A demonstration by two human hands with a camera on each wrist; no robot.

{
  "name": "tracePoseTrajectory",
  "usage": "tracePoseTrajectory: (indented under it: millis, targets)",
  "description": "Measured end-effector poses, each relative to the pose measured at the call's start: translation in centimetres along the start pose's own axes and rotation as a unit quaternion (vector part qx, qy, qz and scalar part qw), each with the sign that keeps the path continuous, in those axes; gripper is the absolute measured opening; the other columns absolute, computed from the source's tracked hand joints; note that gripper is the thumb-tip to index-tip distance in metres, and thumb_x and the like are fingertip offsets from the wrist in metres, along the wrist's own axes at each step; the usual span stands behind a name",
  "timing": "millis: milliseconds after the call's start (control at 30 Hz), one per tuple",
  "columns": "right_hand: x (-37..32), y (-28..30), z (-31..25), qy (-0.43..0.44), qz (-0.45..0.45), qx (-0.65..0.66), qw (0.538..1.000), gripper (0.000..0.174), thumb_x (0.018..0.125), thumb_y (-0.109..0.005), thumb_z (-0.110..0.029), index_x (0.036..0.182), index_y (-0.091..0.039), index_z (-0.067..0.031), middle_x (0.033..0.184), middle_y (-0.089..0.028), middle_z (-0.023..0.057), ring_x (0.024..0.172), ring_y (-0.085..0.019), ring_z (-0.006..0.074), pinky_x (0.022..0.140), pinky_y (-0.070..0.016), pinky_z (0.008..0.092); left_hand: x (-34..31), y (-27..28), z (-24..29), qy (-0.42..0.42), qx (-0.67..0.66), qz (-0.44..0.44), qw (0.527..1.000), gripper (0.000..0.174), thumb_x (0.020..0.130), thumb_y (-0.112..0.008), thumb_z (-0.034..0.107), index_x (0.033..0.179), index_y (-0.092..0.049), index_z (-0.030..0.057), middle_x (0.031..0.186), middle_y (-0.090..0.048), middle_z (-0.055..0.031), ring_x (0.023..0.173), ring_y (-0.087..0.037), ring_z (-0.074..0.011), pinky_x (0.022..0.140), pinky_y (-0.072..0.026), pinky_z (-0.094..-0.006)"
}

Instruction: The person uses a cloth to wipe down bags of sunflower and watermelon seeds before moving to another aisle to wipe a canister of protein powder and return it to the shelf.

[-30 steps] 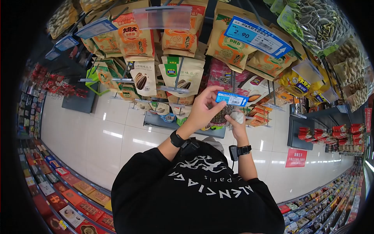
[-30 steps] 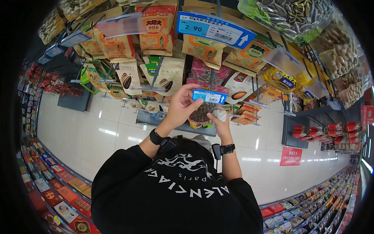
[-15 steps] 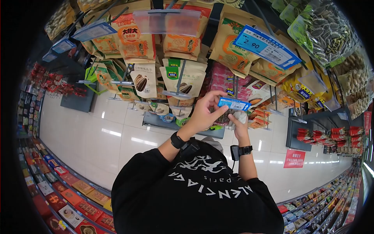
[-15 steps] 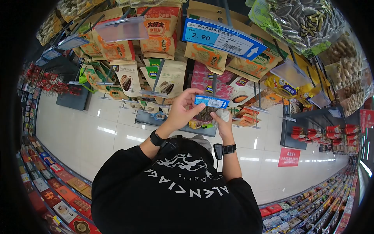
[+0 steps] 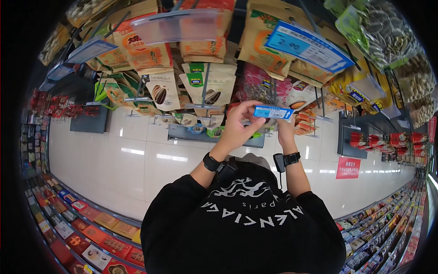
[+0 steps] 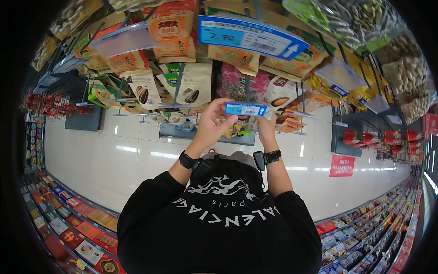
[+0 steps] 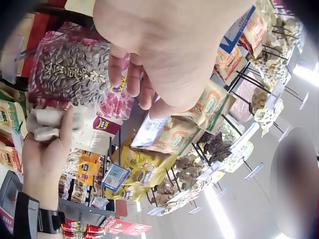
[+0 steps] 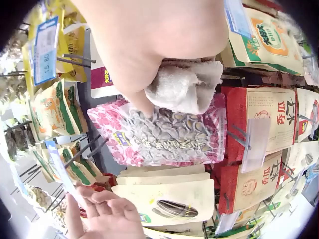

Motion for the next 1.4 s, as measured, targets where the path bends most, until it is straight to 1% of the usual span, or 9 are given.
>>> tracePoseTrajectory:
  millis: [33,200,333,533,667,767,967,1133,1400]
  targets:
    - [-0.2,0.4,-0.4,-0.008,0.002,0.017,1.0,0.032,0.09,-0.071,0.001,0.121,-0.064,0.0002,0.108,-0.07,0.0043,0.099,-0.066,0.0143,0.089,-0.0516,0.0292,-0.2,-0.3,-0.3,-0.032,0.015,0.014,0.999,0.04,0.09,-0.075,0.004,0.128,-0.061,0.0009,0.096,-0.068,-0.003,0.084,-0.064,-0.0074,0.072,-0.0506,-0.0244]
    - [-2.3,1.9,-2.7,-0.066,-0.042,0.147,0.986,0.034,0.099,-0.067,-0.014,0.129,-0.059,-0.0004,0.121,-0.069,0.0113,0.108,-0.067,0.019,0.093,-0.0532,0.0334,-1.8,-1.5,-3.6,0.146,0.013,-0.075,0.986,0.046,0.091,-0.077,0.016,0.133,-0.062,0.0036,0.115,-0.068,-0.0038,0.102,-0.063,-0.0124,0.088,-0.0501,-0.028]
    - [-4.7,3.5,-4.6,-0.124,-0.12,0.221,0.96,0.041,0.1,-0.063,-0.018,0.136,-0.054,-0.0004,0.125,-0.068,0.0132,0.111,-0.068,0.0224,0.098,-0.0532,0.0361,-2.9,-5.8,-4.3,0.066,0.189,-0.058,0.978,0.061,0.087,-0.083,0.028,0.137,-0.059,0.0009,0.125,-0.066,-0.0065,0.111,-0.061,-0.0147,0.089,-0.0504,-0.0288]
    - [-7.5,9.4,-5.1,-0.185,-0.145,0.153,0.96,0.04,0.096,-0.069,-0.022,0.131,-0.061,-0.003,0.117,-0.069,0.0043,0.107,-0.067,0.0148,0.092,-0.0534,0.0325,-4.0,-11.8,-6.4,0.179,0.128,-0.076,0.972,0.05,0.091,-0.08,0.028,0.127,-0.062,-0.0011,0.105,-0.072,-0.0092,0.09,-0.065,-0.0123,0.078,-0.0517,-0.0277]
    - [-8.3,13.7,-6.4,-0.147,-0.112,0.119,0.976,0.038,0.097,-0.07,-0.026,0.128,-0.064,-0.0043,0.113,-0.072,0.0033,0.101,-0.068,0.0119,0.085,-0.0549,0.0301,-5.4,-15.2,-7.4,0.211,0.112,-0.06,0.969,0.026,0.098,-0.072,0.014,0.118,-0.062,0.0003,0.107,-0.071,-0.0055,0.093,-0.064,-0.0074,0.079,-0.0503,-0.0247]
    - [-8.2,17.1,-6.9,-0.145,-0.093,0.118,0.978,0.033,0.099,-0.069,-0.023,0.126,-0.064,-0.0047,0.111,-0.073,0.0032,0.097,-0.069,0.0098,0.08,-0.055,0.0269,-6.2,-18.5,-7.2,0.188,-0.037,-0.007,0.981,0.02,0.099,-0.069,0.01,0.115,-0.06,0.0024,0.11,-0.069,-0.0035,0.096,-0.062,-0.0069,0.081,-0.0489,-0.0231]
    - [-8.3,20.8,-7.5,-0.078,-0.087,0.142,0.983,0.031,0.101,-0.066,-0.014,0.129,-0.057,-0.0054,0.106,-0.073,0.0048,0.092,-0.068,0.0079,0.077,-0.0536,0.0234,-8.0,-22.4,-8.1,0.193,-0.061,-0.05,0.978,0.025,0.097,-0.07,0.008,0.12,-0.06,0.004,0.118,-0.068,-0.0028,0.106,-0.063,-0.0087,0.092,-0.0491,-0.0255]
    - [-8.0,21.9,-8.2,-0.056,-0.155,0.101,0.981,0.036,0.102,-0.066,-0.014,0.135,-0.053,-0.0068,0.11,-0.072,0.0076,0.095,-0.067,0.008,0.078,-0.053,0.0238,-8.4,-25.6,-6.5,0.219,-0.093,0.027,0.971,0.027,0.098,-0.071,0.012,0.121,-0.062,0.0031,0.115,-0.069,-0.0028,0.102,-0.064,-0.0088,0.089,-0.0508,-0.0252]
    - [-9.1,21.2,-10.1,0.044,-0.194,0.09,0.976,0.066,0.089,-0.078,-0.01,0.146,-0.044,-0.0108,0.142,-0.056,0.0168,0.11,-0.066,0.0194,0.086,-0.0568,0.0286,-8.5,-25.3,-5.5,0.165,-0.086,0.138,0.973,0.022,0.1,-0.07,0.017,0.116,-0.063,0.0034,0.108,-0.07,-0.0026,0.095,-0.065,-0.0065,0.083,-0.0518,-0.0235]
Point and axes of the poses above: each hand's wrist, its own x-axis towards the middle knuckle, its own y-axis out of the back of the hand, z = x × y, the point moved 2 cm from there along x, towards the middle knuckle
